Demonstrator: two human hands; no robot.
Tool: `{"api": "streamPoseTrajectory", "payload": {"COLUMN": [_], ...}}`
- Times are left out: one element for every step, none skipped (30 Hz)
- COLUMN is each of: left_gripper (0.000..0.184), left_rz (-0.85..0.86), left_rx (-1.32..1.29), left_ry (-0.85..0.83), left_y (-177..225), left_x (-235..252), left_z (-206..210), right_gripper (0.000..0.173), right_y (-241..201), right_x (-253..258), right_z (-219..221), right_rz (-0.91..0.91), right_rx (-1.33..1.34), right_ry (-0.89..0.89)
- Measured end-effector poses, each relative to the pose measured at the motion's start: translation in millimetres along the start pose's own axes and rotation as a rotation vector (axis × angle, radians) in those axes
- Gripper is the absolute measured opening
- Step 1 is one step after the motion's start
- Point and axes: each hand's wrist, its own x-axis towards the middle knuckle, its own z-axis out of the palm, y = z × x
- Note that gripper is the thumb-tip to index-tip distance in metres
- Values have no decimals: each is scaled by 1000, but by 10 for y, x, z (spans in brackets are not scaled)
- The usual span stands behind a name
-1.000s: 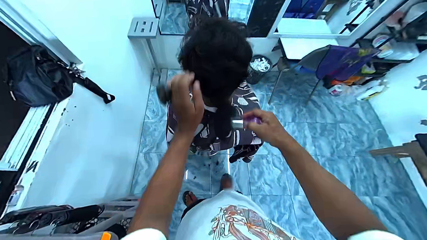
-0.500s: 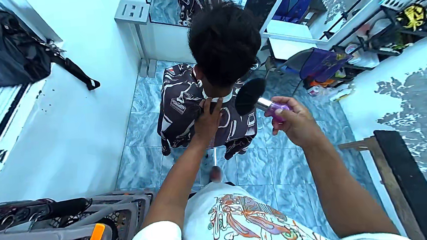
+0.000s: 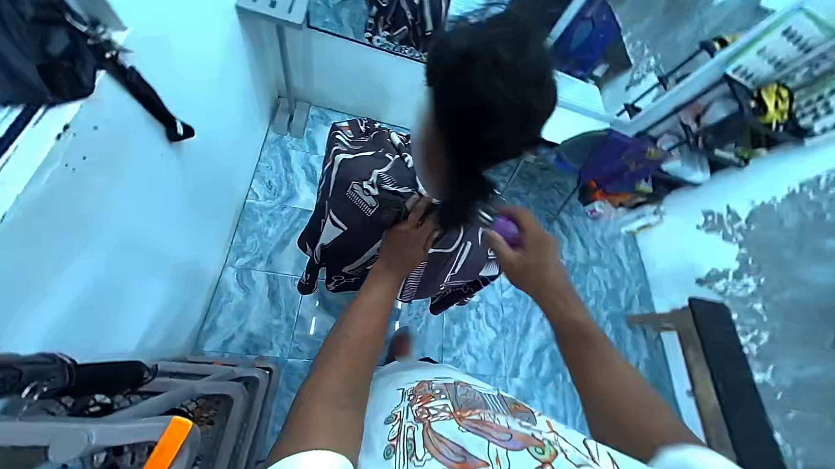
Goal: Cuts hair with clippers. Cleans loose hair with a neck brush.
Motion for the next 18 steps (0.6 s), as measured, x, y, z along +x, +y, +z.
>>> {"api": "streamPoseTrajectory", "payload": {"left_gripper": [47,57,65,71,73,73,70,66,62,58,51,43,38,37,39,43,52,58], "left_rz": [-12,-48,-97,-145,-185,-200,-190,-154,-116,-86,-72,-73,-78,-91,-110,-119,-116,-120], "left_rx": [-30,-41,-42,-45,-51,-59,-67,-62,-72,-79,-80,-71,-56,-45,-45,-39,-26,-29], "left_ry": [2,-23,-73,-115,-147,-160,-139,-107,-95,-107,-129,-150,-153,-168,-203,-222,-222,-230], "left_y": [17,71,164,232,267,292,285,241,192,147,107,85,78,77,83,83,89,103], "left_x": [58,102,128,185,240,244,224,205,178,152,124,85,50,33,25,27,35,47], "left_z": [-2,-14,-20,-25,-26,-3,33,65,84,90,81,66,55,41,23,18,20,27], "right_gripper": [49,50,49,48,47,46,45,44,44,44,42,39,37,38,39,39,39,38], "right_y": [138,205,217,169,85,-3,-85,-156,-213,-253,-273,-293,-331,-416,-551,-703,-837,-933], "right_x": [-85,-145,-191,-166,-115,-77,-24,48,136,253,396,540,672,790,888,958,994,1004], "right_z": [-191,-347,-469,-565,-640,-703,-742,-742,-697,-592,-409,-189,1,92,54,-80,-255,-405], "right_rz": [55,80,69,29,-13,-41,-65,-90,-110,-132,-178,-250,-322,-364,-378,-386,-404,-437], "right_rx": [-33,-50,-57,-59,-59,-68,-91,-121,-150,-172,-180,-174,-172,-195,-236,-269,-314,-389], "right_ry": [-8,-4,24,61,83,85,84,86,85,79,72,42,-26,-106,-183,-225,-232,-230]}}
